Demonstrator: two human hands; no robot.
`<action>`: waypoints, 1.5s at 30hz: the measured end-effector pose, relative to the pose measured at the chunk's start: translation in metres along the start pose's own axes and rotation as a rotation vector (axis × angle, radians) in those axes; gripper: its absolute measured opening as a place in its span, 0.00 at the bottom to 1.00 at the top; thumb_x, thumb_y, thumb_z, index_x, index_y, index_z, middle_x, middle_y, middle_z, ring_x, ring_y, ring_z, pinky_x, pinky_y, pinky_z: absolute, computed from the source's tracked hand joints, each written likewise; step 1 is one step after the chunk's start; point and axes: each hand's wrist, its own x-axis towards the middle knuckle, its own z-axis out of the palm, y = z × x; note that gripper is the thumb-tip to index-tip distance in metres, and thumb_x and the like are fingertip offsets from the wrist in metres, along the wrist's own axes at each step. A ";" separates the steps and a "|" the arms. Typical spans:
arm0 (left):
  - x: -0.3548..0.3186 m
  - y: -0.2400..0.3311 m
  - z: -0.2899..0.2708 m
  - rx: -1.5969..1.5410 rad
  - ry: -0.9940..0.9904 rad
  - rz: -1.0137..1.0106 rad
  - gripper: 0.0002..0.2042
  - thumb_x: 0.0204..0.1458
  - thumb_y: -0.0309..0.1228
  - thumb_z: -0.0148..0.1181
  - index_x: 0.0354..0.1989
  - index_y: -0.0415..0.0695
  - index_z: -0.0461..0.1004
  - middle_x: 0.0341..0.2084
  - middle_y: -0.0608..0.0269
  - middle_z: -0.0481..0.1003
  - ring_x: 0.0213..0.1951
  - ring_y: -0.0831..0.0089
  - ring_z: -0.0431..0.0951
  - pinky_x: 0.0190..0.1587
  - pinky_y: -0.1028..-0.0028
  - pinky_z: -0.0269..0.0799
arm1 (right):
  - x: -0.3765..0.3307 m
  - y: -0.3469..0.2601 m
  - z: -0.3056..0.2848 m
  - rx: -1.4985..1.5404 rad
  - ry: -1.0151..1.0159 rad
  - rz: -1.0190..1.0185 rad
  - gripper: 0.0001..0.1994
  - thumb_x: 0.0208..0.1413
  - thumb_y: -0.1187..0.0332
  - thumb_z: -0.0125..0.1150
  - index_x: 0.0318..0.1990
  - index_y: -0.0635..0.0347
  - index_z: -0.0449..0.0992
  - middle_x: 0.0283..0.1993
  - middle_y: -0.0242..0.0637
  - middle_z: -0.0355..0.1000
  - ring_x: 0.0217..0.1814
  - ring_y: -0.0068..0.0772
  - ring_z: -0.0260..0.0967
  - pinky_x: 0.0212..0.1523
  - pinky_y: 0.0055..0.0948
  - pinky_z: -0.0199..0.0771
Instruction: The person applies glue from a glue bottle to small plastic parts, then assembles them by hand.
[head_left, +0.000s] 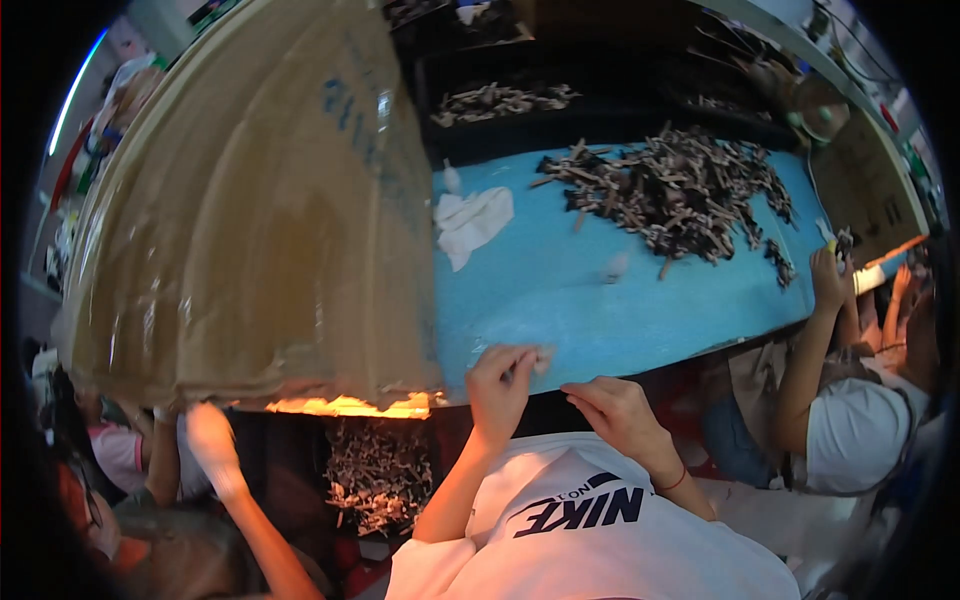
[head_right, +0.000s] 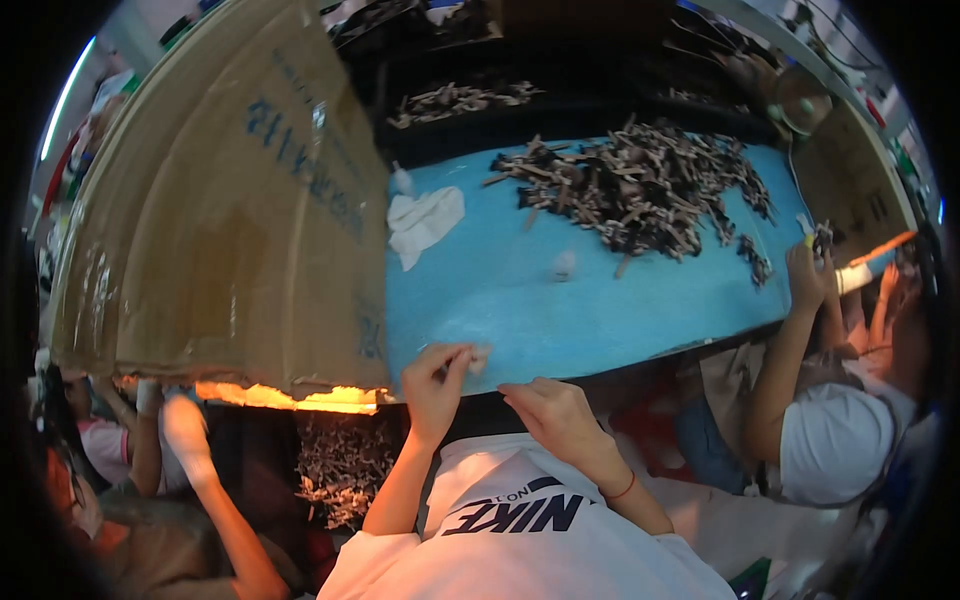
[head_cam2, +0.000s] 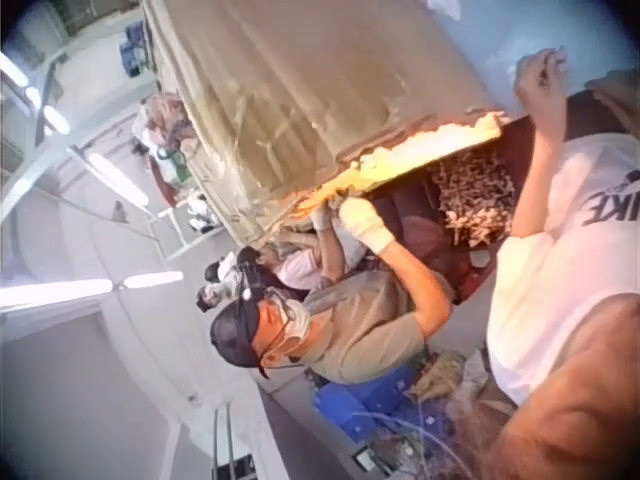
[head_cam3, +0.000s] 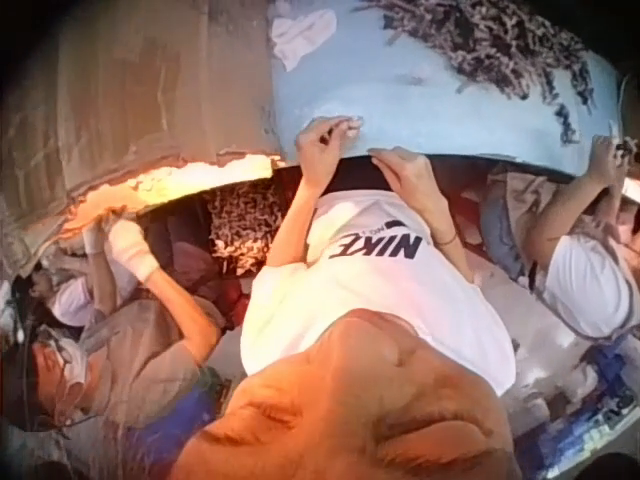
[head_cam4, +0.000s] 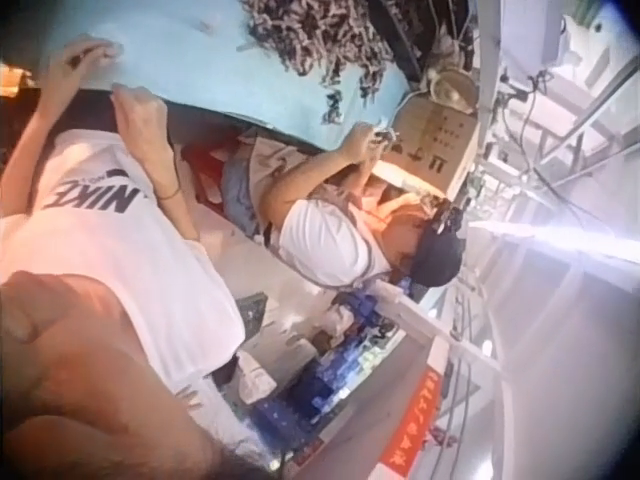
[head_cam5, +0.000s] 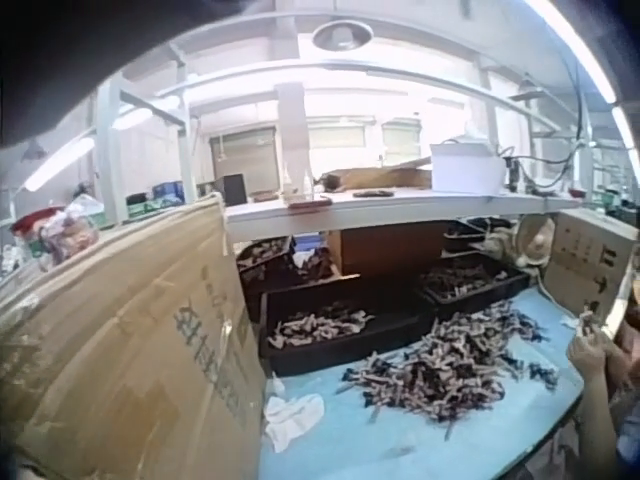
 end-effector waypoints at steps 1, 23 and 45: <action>0.013 -0.003 0.013 0.037 -0.011 0.027 0.03 0.45 0.22 0.58 0.29 0.39 0.77 0.23 0.58 0.75 0.24 0.69 0.73 0.26 0.73 0.66 | -0.004 0.005 -0.001 0.004 0.041 0.011 0.08 0.47 0.75 0.59 0.36 0.63 0.74 0.23 0.41 0.69 0.22 0.41 0.67 0.23 0.34 0.66; 0.064 -0.014 0.048 0.602 -0.152 0.169 0.07 0.44 0.27 0.59 0.32 0.43 0.77 0.27 0.60 0.71 0.24 0.62 0.72 0.26 0.67 0.66 | -0.006 0.080 -0.057 -0.084 0.342 0.211 0.06 0.48 0.77 0.57 0.35 0.65 0.75 0.25 0.42 0.72 0.24 0.37 0.70 0.24 0.29 0.68; 0.054 -0.006 0.030 0.615 -0.007 0.319 0.12 0.43 0.18 0.57 0.38 0.38 0.75 0.37 0.56 0.71 0.40 0.59 0.69 0.38 0.66 0.67 | 0.062 0.170 -0.077 -0.688 0.450 0.225 0.16 0.44 0.72 0.58 0.45 0.56 0.70 0.37 0.36 0.65 0.39 0.34 0.67 0.25 0.31 0.71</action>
